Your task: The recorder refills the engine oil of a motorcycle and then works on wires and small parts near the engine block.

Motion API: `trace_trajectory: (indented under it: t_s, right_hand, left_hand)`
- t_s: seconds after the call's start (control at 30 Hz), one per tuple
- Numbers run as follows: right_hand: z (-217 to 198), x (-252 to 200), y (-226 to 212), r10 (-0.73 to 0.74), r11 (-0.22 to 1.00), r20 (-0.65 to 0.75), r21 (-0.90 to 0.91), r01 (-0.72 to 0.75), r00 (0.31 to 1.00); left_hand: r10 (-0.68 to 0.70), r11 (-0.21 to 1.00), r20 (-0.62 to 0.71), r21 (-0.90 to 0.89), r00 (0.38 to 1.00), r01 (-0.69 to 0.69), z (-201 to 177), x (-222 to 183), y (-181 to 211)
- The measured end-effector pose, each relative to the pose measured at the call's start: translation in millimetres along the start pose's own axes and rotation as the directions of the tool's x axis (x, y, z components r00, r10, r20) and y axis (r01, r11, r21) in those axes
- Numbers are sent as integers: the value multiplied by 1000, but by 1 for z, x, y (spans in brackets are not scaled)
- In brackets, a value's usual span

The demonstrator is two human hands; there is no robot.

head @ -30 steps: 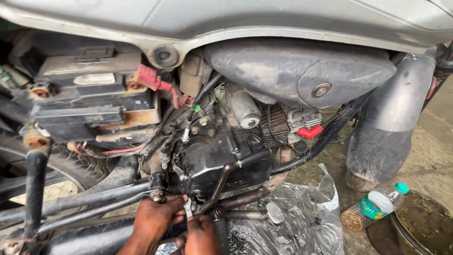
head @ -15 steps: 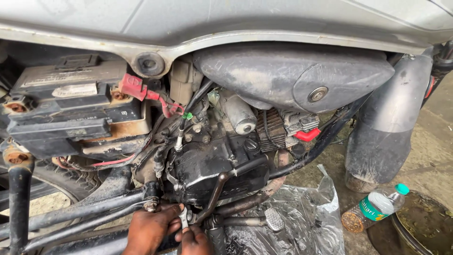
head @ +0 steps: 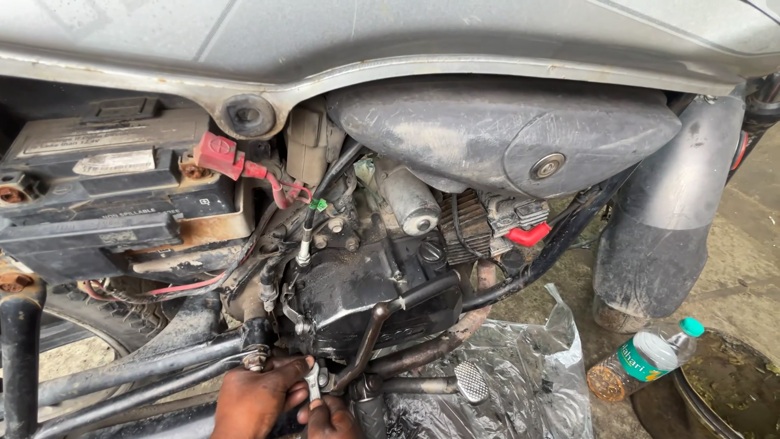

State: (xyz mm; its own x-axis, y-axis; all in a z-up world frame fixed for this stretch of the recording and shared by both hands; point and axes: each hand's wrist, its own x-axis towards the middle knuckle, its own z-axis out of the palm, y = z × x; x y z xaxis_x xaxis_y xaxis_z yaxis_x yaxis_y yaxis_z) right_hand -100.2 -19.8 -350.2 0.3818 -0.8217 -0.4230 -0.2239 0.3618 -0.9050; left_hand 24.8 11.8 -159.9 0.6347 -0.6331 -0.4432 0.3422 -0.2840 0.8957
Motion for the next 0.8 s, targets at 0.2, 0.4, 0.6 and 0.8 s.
trace_trajectory:
  t_s: [0.2, 0.4, 0.6, 0.8]
  right_hand:
    - [16, 17, -19, 22, 1000, -32, -21, -22, 999]
    - [26, 14, -30, 0, 1000, -81, -10, -1, 997]
    - [10, -4, -54, -7, 992, -34, 128, 11, 999]
    - [-40, -106, -160, 102, 953, 402, 225, -206, 910]
  left_hand:
    - [-3, 1000, 4, 23, 1000, 3, -1, -1, 3]
    - [43, 999, 77, 26, 996, -45, -7, 12, -9]
    - [45, 999, 140, 17, 989, -47, -11, 10, -10]
    - [128, 951, 121, 269, 984, -156, -9, -26, 3]
